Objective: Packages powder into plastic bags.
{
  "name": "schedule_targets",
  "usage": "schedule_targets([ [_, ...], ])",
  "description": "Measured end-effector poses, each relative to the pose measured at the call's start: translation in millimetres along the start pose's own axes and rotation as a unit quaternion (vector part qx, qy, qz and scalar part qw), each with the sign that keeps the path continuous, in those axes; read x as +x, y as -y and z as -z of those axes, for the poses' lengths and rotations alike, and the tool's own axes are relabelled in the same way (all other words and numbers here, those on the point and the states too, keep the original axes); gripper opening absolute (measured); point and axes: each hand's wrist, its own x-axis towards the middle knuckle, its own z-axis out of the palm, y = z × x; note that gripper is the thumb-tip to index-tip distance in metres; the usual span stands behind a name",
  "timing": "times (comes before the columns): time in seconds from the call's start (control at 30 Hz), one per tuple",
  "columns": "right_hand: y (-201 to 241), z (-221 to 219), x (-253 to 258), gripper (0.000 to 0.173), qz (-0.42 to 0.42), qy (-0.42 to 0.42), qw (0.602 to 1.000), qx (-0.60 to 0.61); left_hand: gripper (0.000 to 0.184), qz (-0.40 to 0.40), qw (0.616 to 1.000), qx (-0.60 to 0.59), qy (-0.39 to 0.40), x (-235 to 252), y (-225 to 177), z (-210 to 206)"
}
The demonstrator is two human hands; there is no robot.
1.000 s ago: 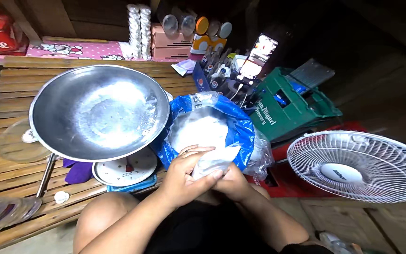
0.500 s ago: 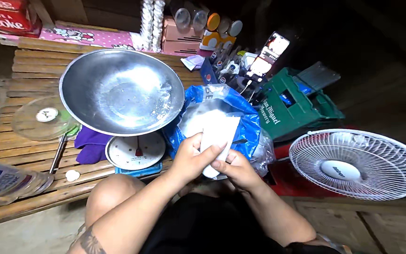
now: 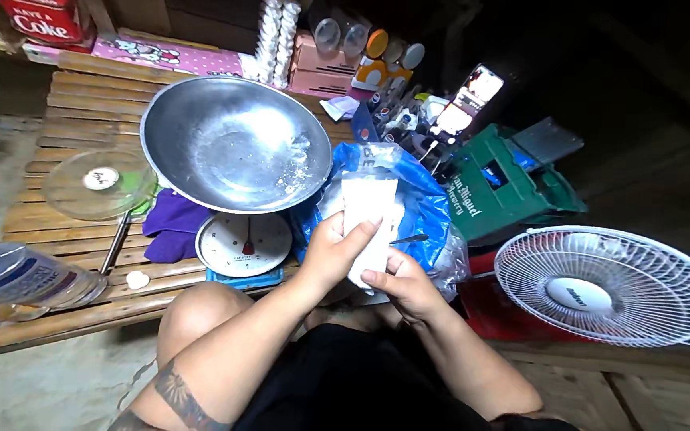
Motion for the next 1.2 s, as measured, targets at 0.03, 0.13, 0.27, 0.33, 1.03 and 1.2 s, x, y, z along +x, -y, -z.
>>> schedule_targets([
  [0.03, 0.4, 0.3, 0.0, 0.029, -0.001, -0.003, 1.0, -0.005, 0.027, 0.006, 1.0, -0.013, 0.002, 0.4, 1.1, 0.0],
  [0.13, -0.5, 1.1, 0.9, 0.029, -0.004, -0.008, 1.0, -0.005, 0.026, 0.015, 0.999, -0.029, 0.001, 1.1, 1.7, -1.1],
  [0.27, -3.0, 3.7, 2.0, 0.033, -0.016, 0.008, 1.0, 0.012, 0.029, 0.044, 0.999, -0.021, -0.011, 2.3, -0.3, -0.6],
  [0.33, -3.6, 5.9, 2.0, 0.034, -0.011, 0.013, 1.0, 0.002, 0.031, 0.048, 0.998, -0.025, -0.011, 3.6, 1.2, -0.8],
  [1.03, 4.1, 39.8, 2.4, 0.04, 0.155, -0.029, 0.987, -0.04, 0.032, -0.092, 0.991, 0.043, 0.089, 6.2, 26.6, -8.9],
  [1.2, 7.5, 58.3, 4.2, 0.055, 0.292, -0.091, 0.939, -0.157, 0.021, -0.135, 0.984, 0.061, 0.095, 5.1, 30.9, -8.3],
])
